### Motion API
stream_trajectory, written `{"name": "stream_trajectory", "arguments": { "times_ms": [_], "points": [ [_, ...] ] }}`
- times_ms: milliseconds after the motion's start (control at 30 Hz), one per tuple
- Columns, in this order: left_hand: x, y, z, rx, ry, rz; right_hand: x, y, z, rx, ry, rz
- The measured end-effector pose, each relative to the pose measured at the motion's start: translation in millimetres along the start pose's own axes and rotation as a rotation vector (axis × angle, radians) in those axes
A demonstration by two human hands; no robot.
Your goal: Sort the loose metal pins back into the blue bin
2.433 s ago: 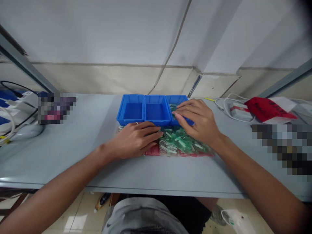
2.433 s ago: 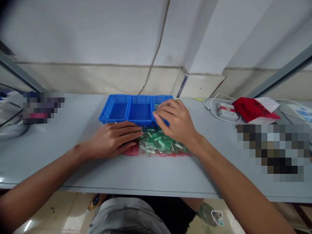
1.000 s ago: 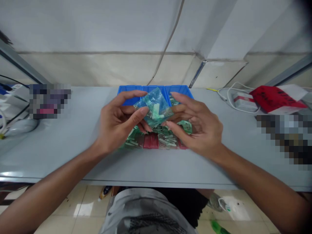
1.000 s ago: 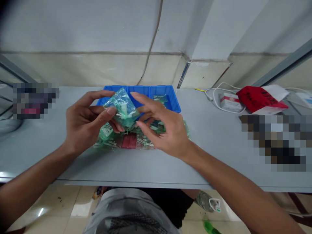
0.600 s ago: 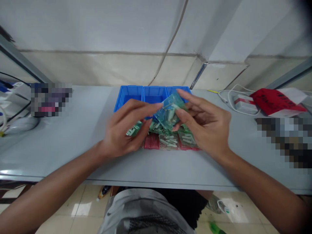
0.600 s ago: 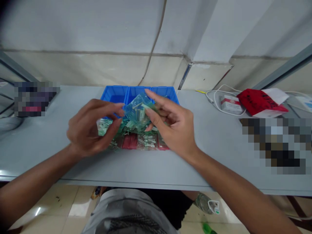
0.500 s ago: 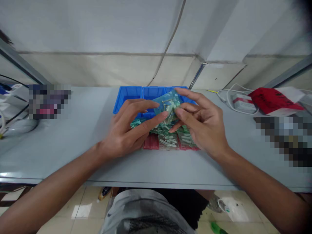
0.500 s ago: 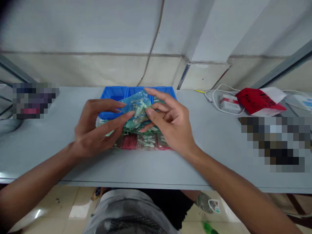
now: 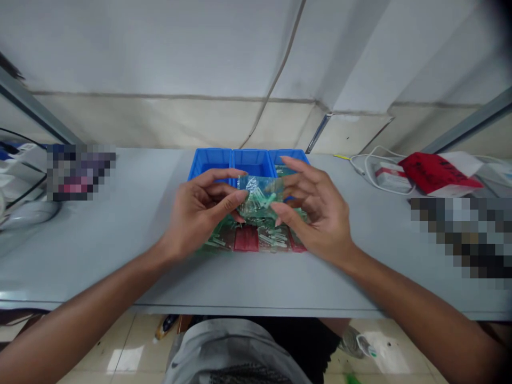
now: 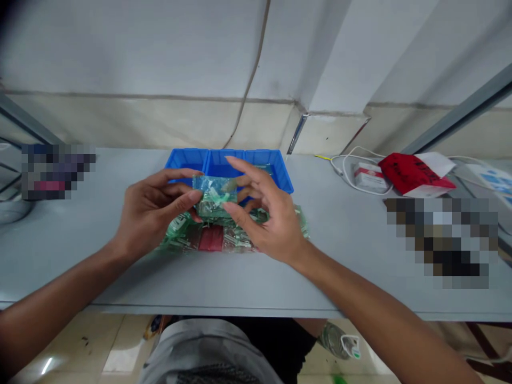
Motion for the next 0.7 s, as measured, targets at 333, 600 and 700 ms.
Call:
{"name": "stream_trajectory", "arguments": {
  "times_ms": [333,600,700],
  "points": [
    [-1,-5.5,-2,-0.132,0.184,0.130,-1,13,-6,-0.176,0.583,0.497],
    [5,-7.7,1,-0.161,0.186,0.043,55,74,-35,-0.078,0.225,0.669],
    [5,-6.9,0,-0.161,0.185,0.038,80,84,-35,-0.276,0.147,0.706]
  ]
}}
Point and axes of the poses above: each hand's wrist, its own z-axis away from the middle knuckle, its own y-axis out of the back of the hand, x = y × z, the point moved 3 cm from there along -z, towards the middle knuckle, and after that the axes turned 8 degrees about y, right-handed, at the moved point
